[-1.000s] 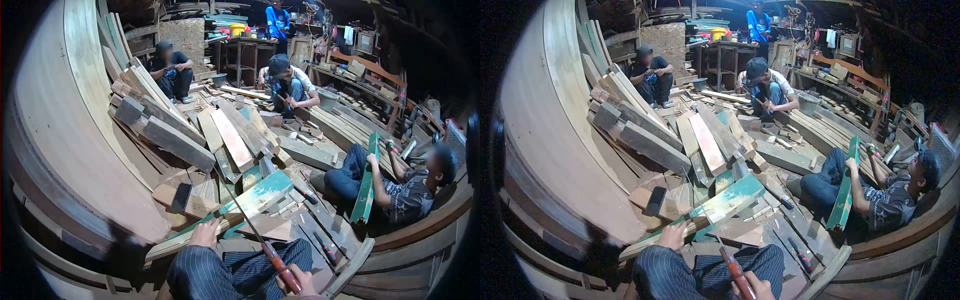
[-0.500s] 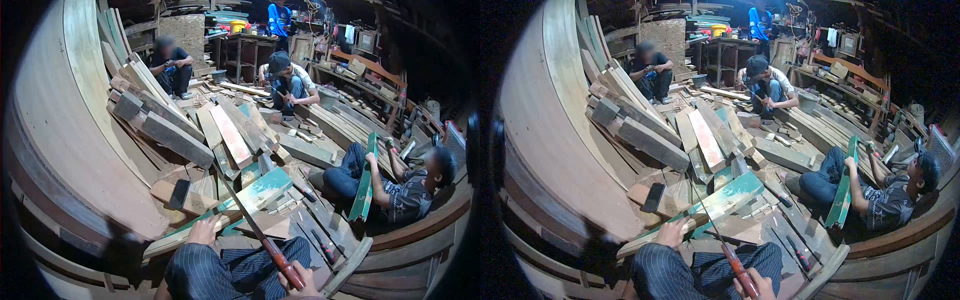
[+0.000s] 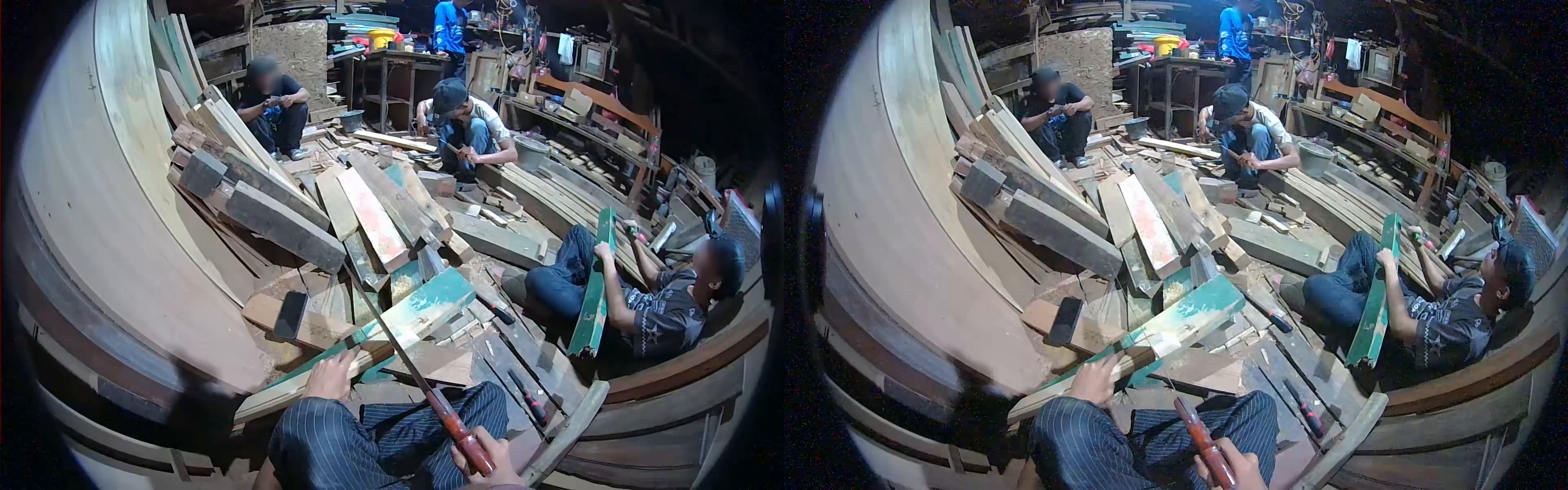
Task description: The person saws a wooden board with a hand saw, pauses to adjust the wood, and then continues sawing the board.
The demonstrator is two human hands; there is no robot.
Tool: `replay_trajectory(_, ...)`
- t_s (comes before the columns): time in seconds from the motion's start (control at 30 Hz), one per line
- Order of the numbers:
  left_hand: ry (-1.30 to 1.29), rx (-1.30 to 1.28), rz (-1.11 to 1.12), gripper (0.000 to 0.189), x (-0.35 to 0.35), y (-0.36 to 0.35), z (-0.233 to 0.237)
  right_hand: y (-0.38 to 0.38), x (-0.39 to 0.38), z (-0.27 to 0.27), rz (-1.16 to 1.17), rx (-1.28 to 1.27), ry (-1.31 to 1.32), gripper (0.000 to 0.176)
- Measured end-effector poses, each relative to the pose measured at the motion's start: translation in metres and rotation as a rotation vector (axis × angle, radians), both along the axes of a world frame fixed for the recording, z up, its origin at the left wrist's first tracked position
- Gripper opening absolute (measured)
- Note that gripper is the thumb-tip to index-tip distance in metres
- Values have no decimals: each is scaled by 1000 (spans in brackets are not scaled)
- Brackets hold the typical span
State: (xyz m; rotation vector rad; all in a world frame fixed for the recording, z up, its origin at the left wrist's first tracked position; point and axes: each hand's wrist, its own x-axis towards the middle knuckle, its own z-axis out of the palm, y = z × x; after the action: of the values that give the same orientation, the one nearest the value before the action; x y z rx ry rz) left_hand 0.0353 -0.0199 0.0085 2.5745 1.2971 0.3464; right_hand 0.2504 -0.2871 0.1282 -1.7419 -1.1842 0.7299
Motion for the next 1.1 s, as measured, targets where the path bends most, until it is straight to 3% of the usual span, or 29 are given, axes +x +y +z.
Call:
replay_trajectory(0.03,1,-5,12,63,0,0,-2,-1,-1,1,-18,-62,56,22)
replay_trajectory(0.07,1,-11,23,64,1,0,-3,0,-1,2,13,75,-160,20)
replay_trajectory(0.17,-103,20,-1,68,1,-8,6,0,-4,-1,-19,185,-275,16)
replay_trajectory(0.27,-108,-24,12,71,1,-5,1,1,-2,19,-8,113,-17,14)
replay_trajectory(0.5,-217,-123,51,61,4,-6,14,6,-3,25,-19,249,-69,15)
replay_trajectory(0.87,-70,-230,169,63,8,-4,27,5,-4,33,-12,15,21,9)
replay_trajectory(1.03,-76,-216,120,66,5,1,18,3,-4,36,-6,-27,74,7)
replay_trajectory(1.1,-76,-227,108,67,3,4,12,1,-3,23,-29,-20,245,9)
